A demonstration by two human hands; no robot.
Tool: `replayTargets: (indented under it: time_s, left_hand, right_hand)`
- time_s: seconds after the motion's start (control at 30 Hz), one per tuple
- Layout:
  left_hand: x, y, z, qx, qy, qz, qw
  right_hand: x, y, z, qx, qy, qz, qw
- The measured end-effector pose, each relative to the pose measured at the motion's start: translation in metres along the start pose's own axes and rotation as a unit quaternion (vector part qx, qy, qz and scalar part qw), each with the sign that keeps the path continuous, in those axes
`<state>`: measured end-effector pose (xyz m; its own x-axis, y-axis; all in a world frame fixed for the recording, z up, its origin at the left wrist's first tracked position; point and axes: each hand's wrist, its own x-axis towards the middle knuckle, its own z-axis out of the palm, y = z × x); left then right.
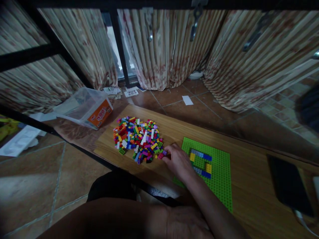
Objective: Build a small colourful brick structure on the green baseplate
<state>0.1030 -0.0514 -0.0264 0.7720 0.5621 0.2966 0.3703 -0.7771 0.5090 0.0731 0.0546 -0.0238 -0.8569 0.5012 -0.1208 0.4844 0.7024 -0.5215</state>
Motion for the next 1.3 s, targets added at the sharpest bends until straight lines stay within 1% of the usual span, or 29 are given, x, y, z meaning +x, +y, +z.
replayTargets:
  time_s: [0.1,0.17,0.23,0.3,0.37,0.47,0.53,0.57,0.63,0.73,0.83,0.97,1.1,1.3]
  left_hand:
    - [0.003,-0.004,0.003,0.003,-0.006,0.009,1.000]
    - [0.004,-0.005,0.002,0.010,-0.006,0.012,1.000]
    - [0.004,-0.005,-0.001,0.018,-0.007,0.007,1.000]
    - [0.002,-0.003,-0.004,0.034,-0.003,-0.013,0.999]
    - [-0.001,-0.003,-0.007,0.051,0.015,-0.054,0.997]
    - [-0.006,-0.006,-0.010,0.068,0.058,-0.114,0.989]
    - [-0.009,-0.011,-0.010,0.093,0.085,-0.132,0.983]
    - [-0.010,-0.013,-0.010,0.107,0.096,-0.134,0.981]
    - [-0.011,-0.017,-0.008,0.123,0.112,-0.131,0.977]
    - [-0.010,-0.020,-0.001,0.128,0.119,-0.126,0.976]
    - [-0.009,-0.018,0.007,0.126,0.096,-0.122,0.980]
    - [-0.008,-0.015,0.015,0.118,0.072,-0.124,0.983]
    - [-0.007,-0.015,0.018,0.111,0.065,-0.123,0.984]
    - [-0.007,-0.015,0.015,0.105,0.070,-0.129,0.984]
  right_hand:
    - [0.005,-0.002,0.003,-0.025,0.002,-0.001,1.000]
    - [0.004,-0.005,0.001,-0.006,0.017,-0.012,1.000]
    - [-0.001,-0.003,-0.006,0.036,0.044,-0.022,0.998]
    - [-0.012,0.005,-0.020,0.085,0.087,-0.012,0.992]
    - [-0.029,0.025,-0.039,0.124,0.146,0.030,0.981]
    - [-0.058,0.066,-0.068,0.125,0.225,0.134,0.957]
    - [-0.077,0.091,-0.080,0.128,0.245,0.182,0.943]
    - [-0.085,0.101,-0.083,0.132,0.254,0.196,0.938]
    - [-0.095,0.113,-0.082,0.143,0.261,0.201,0.933]
    - [-0.096,0.117,-0.073,0.152,0.248,0.177,0.940]
    - [-0.089,0.117,-0.065,0.129,0.228,0.149,0.954]
    - [-0.084,0.123,-0.060,0.091,0.219,0.111,0.965]
    - [-0.083,0.126,-0.057,0.067,0.203,0.081,0.973]
    - [-0.080,0.121,-0.055,0.044,0.195,0.070,0.977]
